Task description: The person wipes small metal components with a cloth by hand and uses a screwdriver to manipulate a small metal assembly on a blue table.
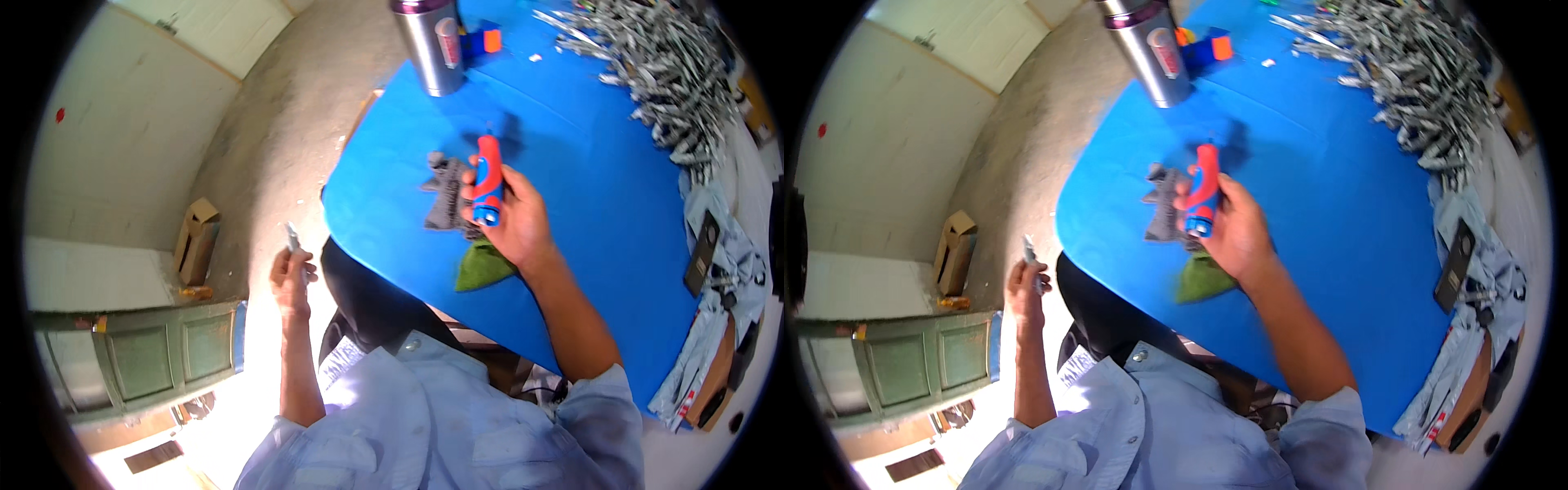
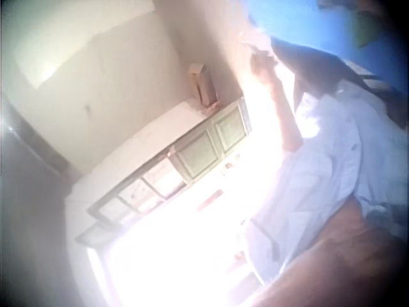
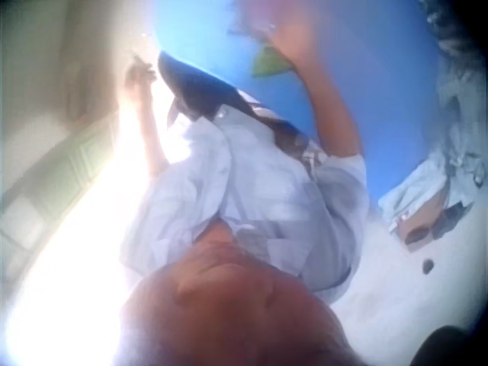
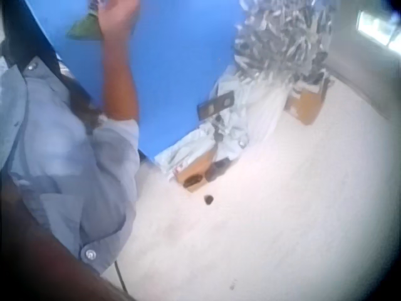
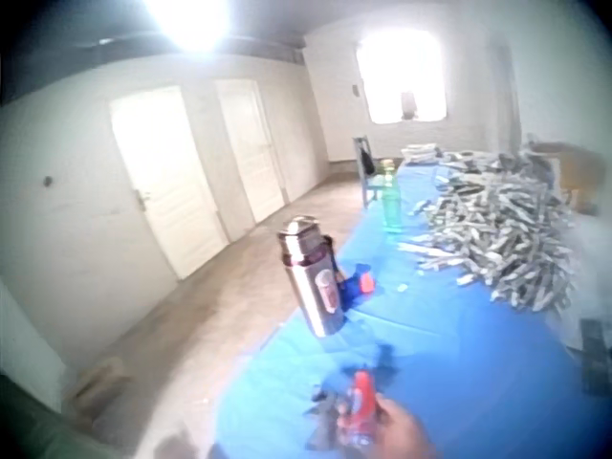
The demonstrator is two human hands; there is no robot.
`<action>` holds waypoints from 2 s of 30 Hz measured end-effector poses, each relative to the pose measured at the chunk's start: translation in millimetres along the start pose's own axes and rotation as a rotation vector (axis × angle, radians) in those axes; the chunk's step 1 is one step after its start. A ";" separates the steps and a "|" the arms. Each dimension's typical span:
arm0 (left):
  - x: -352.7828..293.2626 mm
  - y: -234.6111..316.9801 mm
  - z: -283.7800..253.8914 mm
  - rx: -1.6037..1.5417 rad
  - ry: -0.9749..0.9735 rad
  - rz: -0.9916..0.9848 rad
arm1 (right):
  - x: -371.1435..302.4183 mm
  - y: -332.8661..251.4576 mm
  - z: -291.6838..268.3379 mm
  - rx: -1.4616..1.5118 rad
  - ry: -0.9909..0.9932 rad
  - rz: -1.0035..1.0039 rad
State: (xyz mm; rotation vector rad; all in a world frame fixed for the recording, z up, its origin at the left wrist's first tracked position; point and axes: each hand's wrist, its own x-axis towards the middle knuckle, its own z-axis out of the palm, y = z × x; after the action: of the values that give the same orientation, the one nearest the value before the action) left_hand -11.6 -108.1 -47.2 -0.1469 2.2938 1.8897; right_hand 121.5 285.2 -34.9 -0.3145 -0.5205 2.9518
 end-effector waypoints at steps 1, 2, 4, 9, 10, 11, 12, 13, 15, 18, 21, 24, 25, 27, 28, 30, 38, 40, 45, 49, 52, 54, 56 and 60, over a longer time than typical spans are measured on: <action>3.0 -28.2 -14.7 0.043 0.022 -0.056 | -0.7 1.0 1.1 -0.017 -0.029 -0.024; 5.0 -53.2 -31.7 0.093 0.048 -0.113 | -1.7 1.1 4.6 -0.032 -0.024 -0.031; -4.8 -107.2 -56.0 0.167 0.110 -0.239 | -3.4 1.3 11.4 -0.064 -0.020 -0.037; -58.7 -244.1 -129.1 0.706 0.031 -0.373 | -3.2 7.0 18.8 -0.141 0.031 -0.017; -60.5 -265.7 -135.4 0.741 0.022 -0.330 | -5.0 3.6 18.8 -0.164 0.040 -0.033; -59.3 -278.5 -138.3 0.747 0.012 -0.256 | -5.5 1.3 17.4 -0.171 0.044 -0.043; -54.7 -275.2 -131.7 0.774 -0.010 -0.333 | -5.8 0.4 16.1 -0.185 0.048 -0.053; -44.2 -258.7 -120.1 0.799 -0.030 -0.412 | -5.4 0.0 15.5 -0.198 0.050 -0.060; -13.2 -226.9 -112.1 0.656 -0.076 -0.548 | -6.3 1.0 18.3 -0.213 0.074 -0.070; 53.9 -163.9 -78.8 0.729 -0.064 -0.138 | -6.2 0.3 19.9 -0.216 0.074 -0.064; 90.9 -60.3 -22.5 0.622 0.028 0.024 | -5.6 -0.9 16.1 -0.231 0.045 -0.080; 90.0 1.0 5.3 0.517 -0.059 0.070 | -5.6 -2.4 15.3 -0.229 0.041 -0.087; 85.1 17.2 9.6 0.467 -0.084 0.088 | -6.2 -2.7 14.4 -0.225 0.031 -0.091; 70.7 33.7 12.6 0.377 -0.116 0.099 | -5.7 -2.0 11.7 -0.207 0.028 -0.080; 67.6 29.6 14.6 0.347 -0.089 0.121 | -6.2 -0.7 13.6 -0.205 0.033 -0.081; 58.3 20.3 21.1 0.286 -0.035 0.164 | -7.2 -1.9 14.3 -0.206 0.037 -0.083; -6.2 -20.7 55.7 0.370 0.027 0.517 | -6.2 -1.7 14.0 -0.254 0.025 -0.099; -19.1 -17.9 58.6 0.465 0.026 0.597 | -6.8 0.1 18.7 -0.273 0.055 -0.115; -32.7 -8.0 62.7 0.620 0.049 0.716 | -6.6 -0.6 15.6 -0.322 0.049 -0.129; -29.7 -7.2 56.1 0.595 0.038 0.734 | -7.5 -1.7 11.0 -0.334 0.023 -0.124; -29.3 -10.5 54.4 0.551 0.014 0.676 | -9.8 -2.7 11.0 -0.336 0.021 -0.118; -26.3 -14.3 51.6 0.538 0.016 0.667 | -11.3 -4.1 10.5 -0.315 0.022 -0.091; -25.1 -13.7 49.0 0.536 -0.003 0.689 | -12.1 -9.1 4.5 -0.279 0.027 -0.078; -19.7 -20.5 43.9 0.478 0.033 0.739 | -5.3 -3.7 7.5 -0.265 -0.033 -0.071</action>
State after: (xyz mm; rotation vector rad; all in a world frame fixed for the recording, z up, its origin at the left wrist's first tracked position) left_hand 14.3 -69.7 -71.4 0.8345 3.0004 1.4778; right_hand 125.3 285.4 -25.7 -0.2669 -0.9103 2.8240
